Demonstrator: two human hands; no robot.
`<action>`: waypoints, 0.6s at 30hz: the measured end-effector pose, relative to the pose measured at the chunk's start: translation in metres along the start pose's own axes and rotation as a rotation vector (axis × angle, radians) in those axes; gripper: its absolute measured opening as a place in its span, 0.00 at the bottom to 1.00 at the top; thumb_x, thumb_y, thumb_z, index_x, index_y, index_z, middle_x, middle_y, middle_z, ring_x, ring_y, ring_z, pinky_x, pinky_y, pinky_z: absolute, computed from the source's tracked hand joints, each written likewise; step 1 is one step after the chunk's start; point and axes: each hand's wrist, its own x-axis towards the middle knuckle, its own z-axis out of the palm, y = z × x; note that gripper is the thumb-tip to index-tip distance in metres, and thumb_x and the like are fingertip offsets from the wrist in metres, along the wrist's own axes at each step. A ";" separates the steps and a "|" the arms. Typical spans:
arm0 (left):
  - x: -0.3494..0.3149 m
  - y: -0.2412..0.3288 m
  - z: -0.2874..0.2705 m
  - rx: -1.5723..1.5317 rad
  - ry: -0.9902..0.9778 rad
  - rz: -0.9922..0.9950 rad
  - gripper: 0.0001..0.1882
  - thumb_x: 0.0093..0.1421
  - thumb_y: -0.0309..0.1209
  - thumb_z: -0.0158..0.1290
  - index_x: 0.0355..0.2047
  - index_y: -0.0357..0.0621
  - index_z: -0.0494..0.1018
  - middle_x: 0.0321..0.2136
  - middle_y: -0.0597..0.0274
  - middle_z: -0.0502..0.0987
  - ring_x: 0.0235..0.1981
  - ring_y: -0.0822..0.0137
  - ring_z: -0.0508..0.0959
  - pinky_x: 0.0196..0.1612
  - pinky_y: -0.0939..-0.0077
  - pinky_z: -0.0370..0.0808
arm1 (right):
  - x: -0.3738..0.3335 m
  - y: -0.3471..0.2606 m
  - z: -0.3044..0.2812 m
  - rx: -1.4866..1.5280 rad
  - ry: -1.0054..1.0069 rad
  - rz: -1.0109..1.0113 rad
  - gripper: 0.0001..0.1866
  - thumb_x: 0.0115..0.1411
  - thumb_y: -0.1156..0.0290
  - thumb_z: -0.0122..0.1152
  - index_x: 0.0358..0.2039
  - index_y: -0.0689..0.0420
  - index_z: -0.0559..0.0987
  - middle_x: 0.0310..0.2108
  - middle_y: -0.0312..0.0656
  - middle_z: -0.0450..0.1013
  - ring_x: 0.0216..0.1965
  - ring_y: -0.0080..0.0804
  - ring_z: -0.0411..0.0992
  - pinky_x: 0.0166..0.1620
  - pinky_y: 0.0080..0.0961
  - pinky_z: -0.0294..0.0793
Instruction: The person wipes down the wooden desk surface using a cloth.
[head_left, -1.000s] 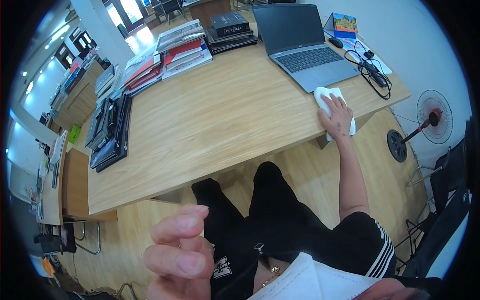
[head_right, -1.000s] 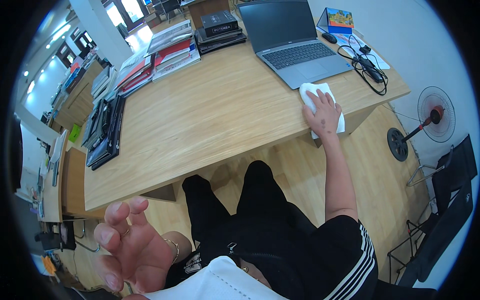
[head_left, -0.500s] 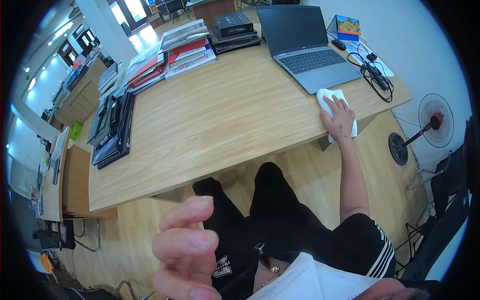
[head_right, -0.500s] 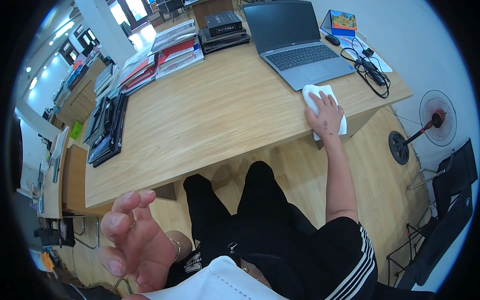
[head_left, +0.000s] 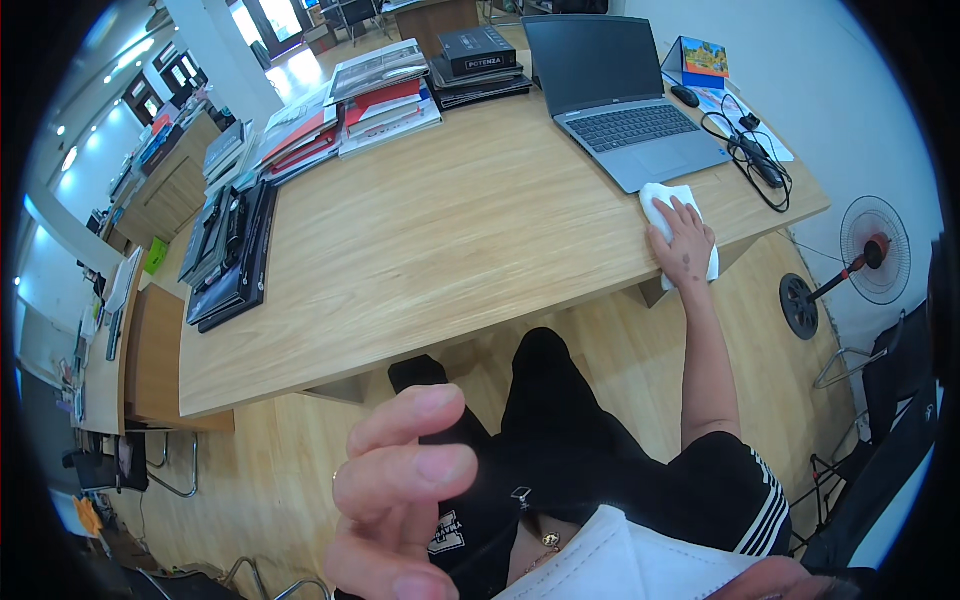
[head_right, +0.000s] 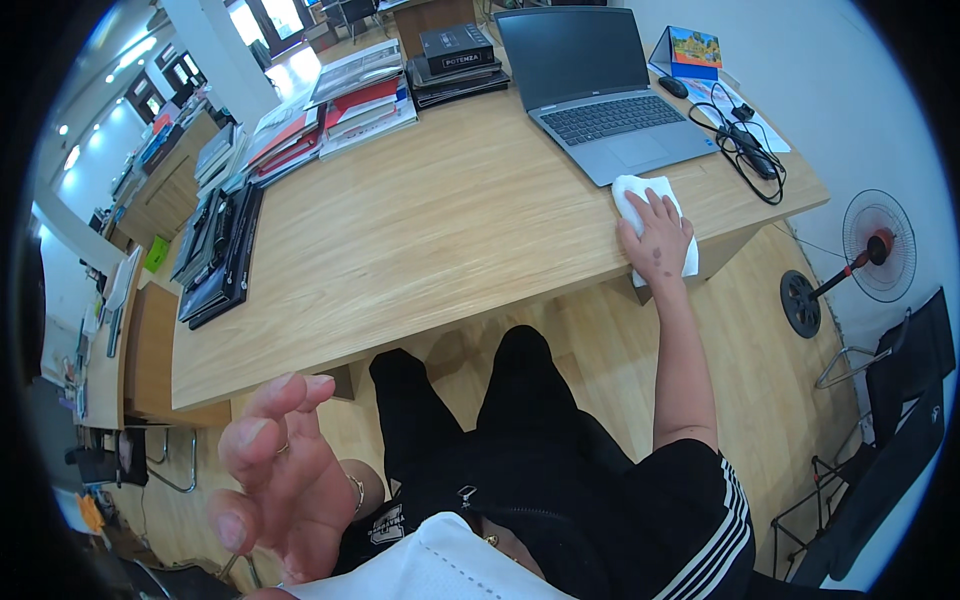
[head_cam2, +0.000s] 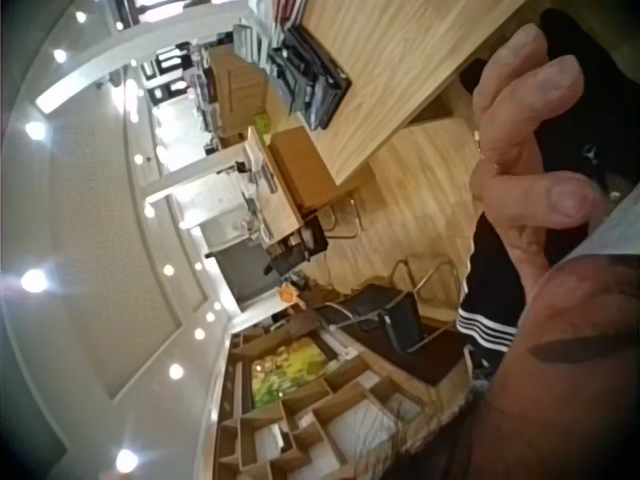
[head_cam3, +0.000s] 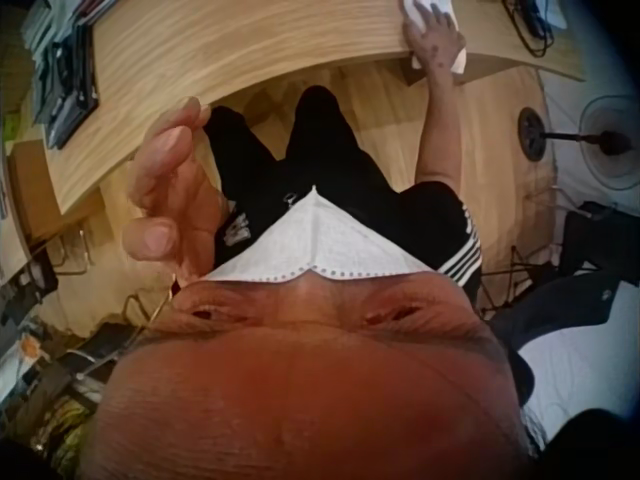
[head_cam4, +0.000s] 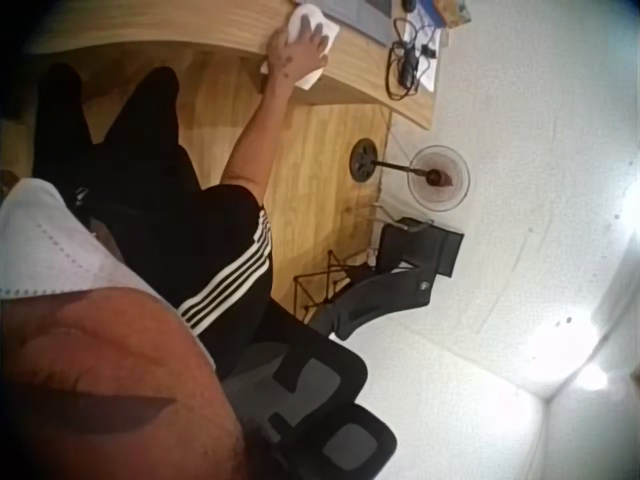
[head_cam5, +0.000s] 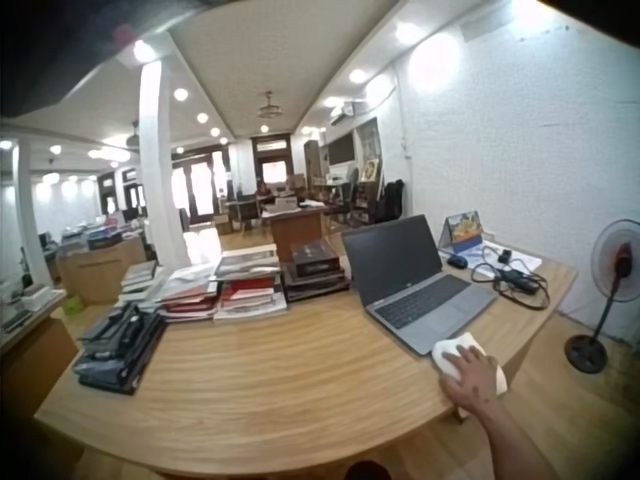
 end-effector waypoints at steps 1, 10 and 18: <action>0.000 0.000 0.000 0.000 0.002 0.001 0.35 0.59 0.69 0.41 0.63 0.72 0.59 0.68 0.49 0.53 0.64 0.34 0.55 0.58 0.33 0.55 | 0.000 0.001 0.001 0.013 0.008 -0.003 0.27 0.57 0.52 0.56 0.59 0.37 0.73 0.64 0.40 0.64 0.66 0.44 0.57 0.64 0.51 0.49; -0.001 0.000 -0.005 0.063 0.028 -0.008 0.41 0.56 0.73 0.42 0.64 0.69 0.57 0.67 0.45 0.53 0.64 0.32 0.54 0.58 0.32 0.54 | 0.001 -0.002 -0.001 -0.015 -0.007 -0.002 0.27 0.58 0.52 0.56 0.60 0.36 0.72 0.65 0.38 0.63 0.66 0.42 0.57 0.64 0.49 0.50; -0.007 -0.006 -0.009 0.100 -0.002 0.033 0.41 0.55 0.75 0.39 0.64 0.73 0.56 0.67 0.46 0.53 0.64 0.33 0.55 0.58 0.32 0.54 | 0.001 -0.002 0.000 -0.012 -0.008 -0.010 0.27 0.58 0.52 0.56 0.60 0.36 0.72 0.65 0.38 0.63 0.67 0.42 0.57 0.64 0.49 0.50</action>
